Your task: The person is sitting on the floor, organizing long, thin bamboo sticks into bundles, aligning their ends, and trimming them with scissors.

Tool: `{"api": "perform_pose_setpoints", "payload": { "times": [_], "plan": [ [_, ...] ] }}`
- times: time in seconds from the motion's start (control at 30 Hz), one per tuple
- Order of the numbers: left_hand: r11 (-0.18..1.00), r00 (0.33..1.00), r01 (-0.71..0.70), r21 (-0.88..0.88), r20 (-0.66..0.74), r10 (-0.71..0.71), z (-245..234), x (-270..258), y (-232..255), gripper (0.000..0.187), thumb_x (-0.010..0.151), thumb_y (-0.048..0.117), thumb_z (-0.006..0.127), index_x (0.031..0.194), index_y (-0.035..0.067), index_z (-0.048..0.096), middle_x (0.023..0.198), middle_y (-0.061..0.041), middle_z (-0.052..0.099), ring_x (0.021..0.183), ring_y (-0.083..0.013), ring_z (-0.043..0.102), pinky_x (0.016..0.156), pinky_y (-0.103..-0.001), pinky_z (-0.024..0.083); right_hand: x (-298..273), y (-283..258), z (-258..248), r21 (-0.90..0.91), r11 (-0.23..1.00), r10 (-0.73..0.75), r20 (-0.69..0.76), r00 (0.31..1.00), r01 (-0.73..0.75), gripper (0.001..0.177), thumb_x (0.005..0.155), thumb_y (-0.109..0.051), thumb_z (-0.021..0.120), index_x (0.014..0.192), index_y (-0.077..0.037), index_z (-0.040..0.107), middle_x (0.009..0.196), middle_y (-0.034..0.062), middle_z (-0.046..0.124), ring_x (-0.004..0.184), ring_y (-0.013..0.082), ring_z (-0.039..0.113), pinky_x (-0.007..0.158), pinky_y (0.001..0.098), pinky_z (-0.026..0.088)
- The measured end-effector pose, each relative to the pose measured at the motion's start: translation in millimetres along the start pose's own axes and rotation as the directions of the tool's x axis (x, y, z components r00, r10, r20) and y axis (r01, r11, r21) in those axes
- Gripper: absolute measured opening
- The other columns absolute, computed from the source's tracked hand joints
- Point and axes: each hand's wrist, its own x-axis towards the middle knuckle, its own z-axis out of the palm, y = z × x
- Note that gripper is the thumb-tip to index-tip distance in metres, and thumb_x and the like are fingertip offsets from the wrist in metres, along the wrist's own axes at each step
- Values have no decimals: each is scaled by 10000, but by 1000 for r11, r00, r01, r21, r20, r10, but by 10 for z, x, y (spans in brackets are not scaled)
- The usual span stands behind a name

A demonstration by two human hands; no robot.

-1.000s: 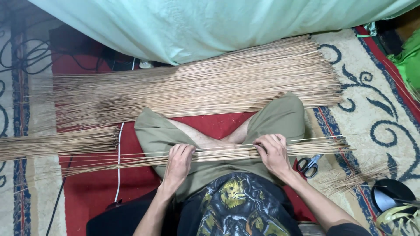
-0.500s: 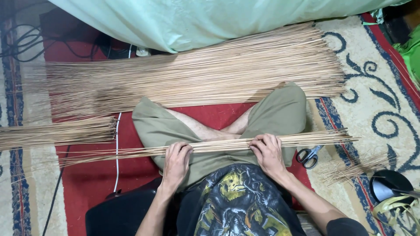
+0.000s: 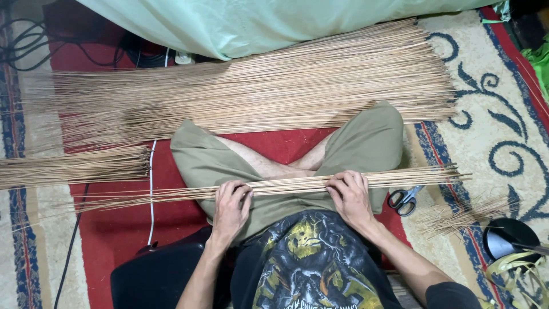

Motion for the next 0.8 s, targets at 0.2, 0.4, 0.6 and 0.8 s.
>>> {"api": "perform_pose_setpoints", "payload": {
  "times": [0.2, 0.4, 0.6, 0.8],
  "plan": [
    [1000, 1000, 1, -14, -9, -1, -40, 142, 56, 102, 950, 299, 727, 969, 199, 722, 1039, -2, 646, 1081, -234, 635, 927, -395, 491, 132, -13, -35, 15, 1000, -5, -15, 1000, 5, 94, 954, -327, 716, 990, -242, 735, 987, -28, 656, 1087, 236, 610, 1004, 417, 432],
    [998, 997, -35, -58, -73, 31, 163, 544, 106, 90, 944, 265, 739, 939, 176, 724, 1009, -23, 648, 1032, -253, 645, 871, -383, 501, 397, 250, 123, -26, 999, -32, -36, 999, 31, 143, 958, -338, 707, 1055, -234, 711, 1036, -4, 640, 1136, 253, 580, 1012, 427, 429],
    [989, 993, -97, -112, -75, 89, 537, 1085, -64, 84, 961, 268, 724, 937, 189, 743, 965, -6, 664, 992, -234, 652, 851, -376, 516, 850, 374, 128, -83, 996, 27, 38, 999, -24, 151, 933, -313, 718, 1054, -223, 709, 1034, -2, 633, 1143, 254, 575, 971, 433, 444],
    [992, 996, -89, -90, 8, 90, 778, 1608, -202, 65, 953, 252, 715, 939, 190, 729, 965, -12, 660, 1006, -251, 641, 872, -397, 513, 1280, 684, 268, -141, 980, 161, 148, 976, -140, 165, 917, -305, 723, 1071, -245, 716, 1049, -2, 624, 1190, 254, 566, 966, 449, 464]
  ]
}}
